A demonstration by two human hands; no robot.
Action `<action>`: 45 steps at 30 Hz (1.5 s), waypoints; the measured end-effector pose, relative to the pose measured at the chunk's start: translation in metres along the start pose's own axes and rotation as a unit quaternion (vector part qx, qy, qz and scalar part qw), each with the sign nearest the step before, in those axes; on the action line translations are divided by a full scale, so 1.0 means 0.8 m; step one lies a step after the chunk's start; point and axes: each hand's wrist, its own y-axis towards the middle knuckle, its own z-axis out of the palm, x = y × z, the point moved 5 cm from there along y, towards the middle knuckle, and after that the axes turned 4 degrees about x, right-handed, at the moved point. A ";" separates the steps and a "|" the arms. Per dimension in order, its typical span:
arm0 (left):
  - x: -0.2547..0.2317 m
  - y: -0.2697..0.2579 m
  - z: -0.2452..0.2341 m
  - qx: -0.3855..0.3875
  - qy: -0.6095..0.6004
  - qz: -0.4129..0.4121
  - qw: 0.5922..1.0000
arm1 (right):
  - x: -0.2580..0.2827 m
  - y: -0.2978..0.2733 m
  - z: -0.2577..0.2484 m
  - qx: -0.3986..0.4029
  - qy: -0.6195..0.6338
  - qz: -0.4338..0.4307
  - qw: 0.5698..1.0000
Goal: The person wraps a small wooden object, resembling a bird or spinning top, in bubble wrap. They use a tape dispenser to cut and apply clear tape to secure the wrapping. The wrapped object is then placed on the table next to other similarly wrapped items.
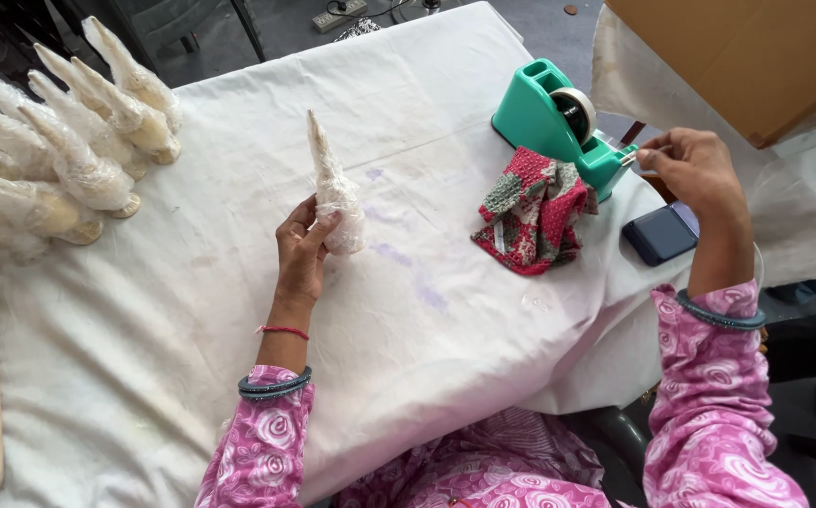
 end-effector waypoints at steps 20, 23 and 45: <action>0.008 0.006 0.001 0.012 0.011 0.030 0.999 | -0.092 0.050 0.023 -0.122 -0.058 -0.154 0.979; 0.009 0.004 0.005 0.019 0.023 0.018 0.999 | 0.013 0.005 0.056 -0.054 0.009 -0.231 0.971; 0.014 0.006 0.007 0.033 -0.001 0.038 0.999 | 0.269 -0.050 0.349 0.290 0.123 -0.262 0.912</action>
